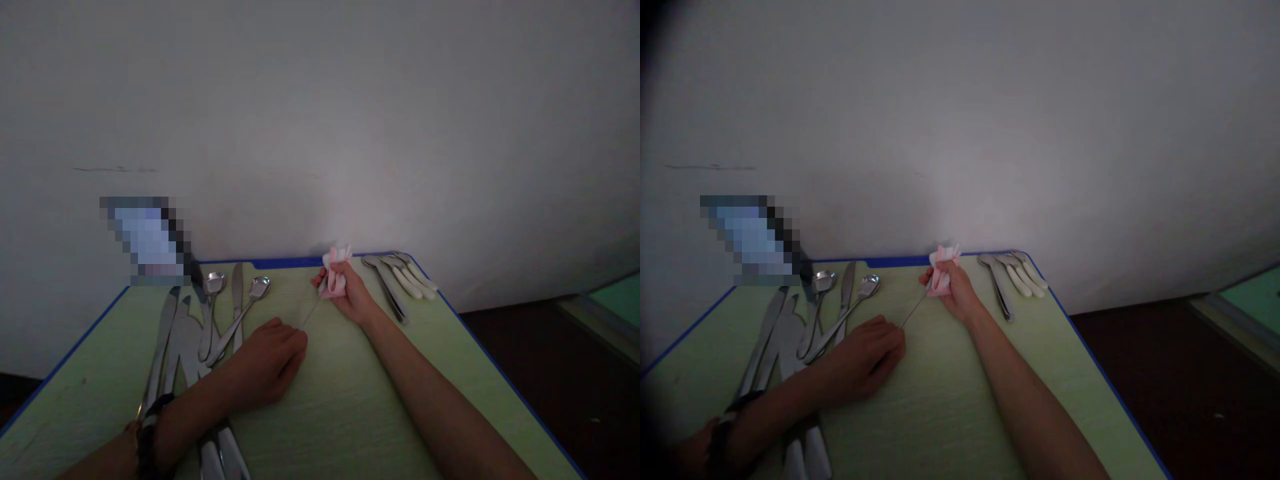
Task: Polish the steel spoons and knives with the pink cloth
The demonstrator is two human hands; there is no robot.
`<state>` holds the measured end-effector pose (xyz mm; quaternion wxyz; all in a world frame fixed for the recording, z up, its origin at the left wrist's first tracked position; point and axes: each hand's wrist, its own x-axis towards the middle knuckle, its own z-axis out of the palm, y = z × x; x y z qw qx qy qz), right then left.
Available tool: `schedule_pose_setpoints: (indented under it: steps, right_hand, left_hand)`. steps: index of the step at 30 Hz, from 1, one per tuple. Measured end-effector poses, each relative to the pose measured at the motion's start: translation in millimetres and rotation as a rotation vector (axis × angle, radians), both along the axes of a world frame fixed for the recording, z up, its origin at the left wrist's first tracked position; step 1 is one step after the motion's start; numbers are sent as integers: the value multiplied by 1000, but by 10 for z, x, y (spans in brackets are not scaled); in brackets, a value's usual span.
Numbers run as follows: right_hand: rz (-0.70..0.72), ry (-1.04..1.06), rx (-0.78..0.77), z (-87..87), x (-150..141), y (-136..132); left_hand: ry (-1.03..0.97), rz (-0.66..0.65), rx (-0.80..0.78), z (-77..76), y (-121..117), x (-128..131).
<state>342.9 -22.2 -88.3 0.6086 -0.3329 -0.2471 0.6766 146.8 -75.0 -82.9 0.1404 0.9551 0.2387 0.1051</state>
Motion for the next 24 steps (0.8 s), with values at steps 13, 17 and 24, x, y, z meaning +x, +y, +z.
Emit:
schedule_pose_setpoints:
  steps: [13, 17, 24]
  right_hand:
    - [5, -24, 5, -17, 5, -2]
    - [-7, -22, 7, -6, -1, -9]
    - [-1, -13, -6, -2, 3, -6]
  left_hand:
    - [0, 1, -3, 22, -1, 2]
    - [-3, -2, -4, 21, -3, -2]
    - [2, 2, -17, 21, -4, -4]
